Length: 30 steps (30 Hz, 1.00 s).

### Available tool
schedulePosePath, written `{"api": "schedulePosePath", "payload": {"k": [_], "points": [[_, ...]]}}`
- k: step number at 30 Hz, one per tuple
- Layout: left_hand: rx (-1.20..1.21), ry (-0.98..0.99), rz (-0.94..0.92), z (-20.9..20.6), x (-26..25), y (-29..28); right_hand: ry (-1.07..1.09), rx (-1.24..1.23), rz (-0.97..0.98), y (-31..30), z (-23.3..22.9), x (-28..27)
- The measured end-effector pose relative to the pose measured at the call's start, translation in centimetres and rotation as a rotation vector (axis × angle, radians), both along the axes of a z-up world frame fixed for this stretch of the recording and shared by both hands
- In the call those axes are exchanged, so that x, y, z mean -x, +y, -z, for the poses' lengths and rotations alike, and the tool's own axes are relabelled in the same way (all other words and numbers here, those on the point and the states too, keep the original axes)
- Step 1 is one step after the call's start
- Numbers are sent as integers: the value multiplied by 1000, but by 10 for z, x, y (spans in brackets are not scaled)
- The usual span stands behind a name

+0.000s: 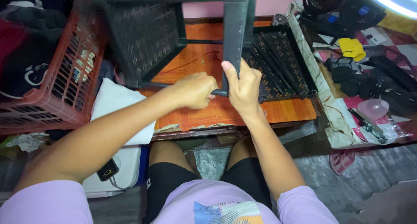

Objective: The person assembles a black plastic shelving unit by inserting metal rods into the shelves and securing them with plastic caps. They use an Allen key to tighten the connections and ensure stability.

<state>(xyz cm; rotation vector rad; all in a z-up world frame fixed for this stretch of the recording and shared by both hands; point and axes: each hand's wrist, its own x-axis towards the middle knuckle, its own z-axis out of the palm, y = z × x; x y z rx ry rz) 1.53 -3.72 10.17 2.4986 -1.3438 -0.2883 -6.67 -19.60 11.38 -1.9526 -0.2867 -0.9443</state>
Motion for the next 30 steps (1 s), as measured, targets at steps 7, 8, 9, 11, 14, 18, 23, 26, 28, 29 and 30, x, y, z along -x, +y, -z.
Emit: {"api": "schedulePosePath", "payload": {"k": [7, 8, 9, 11, 14, 18, 23, 26, 28, 29, 30], "points": [[103, 128, 59, -7, -7, -2, 55, -48, 6, -9, -10, -9], [239, -128, 4, -4, 5, -3, 56, -89, 7, -10, -13, -10], [373, -386, -51, 1, 22, -3, 56, -129, 9, -11, -15, -12], [509, -723, -149, 6, 42, -4, 35, -169, 4, -10, -16, -16], [516, -817, -213, 10, 49, -6, 51, -157, 15, -8, -12, -16], [322, -599, -216, 7, 28, -6, 99, -135, 52, -12, -4, -18], [31, -435, -34, -6, 4, 22, 7, -225, 52, -30, -6, -24], [88, -457, -30, -7, 5, 29, 16, -205, 20, -29, -1, -26], [256, -526, -52, -10, 0, 29, 73, -249, -28, -22, 2, -29], [268, -562, -72, -13, -3, 29, 120, -319, -77, -17, 2, -31], [286, -596, -89, -16, -7, 26, 167, -385, -123, -16, 2, -31]]}}
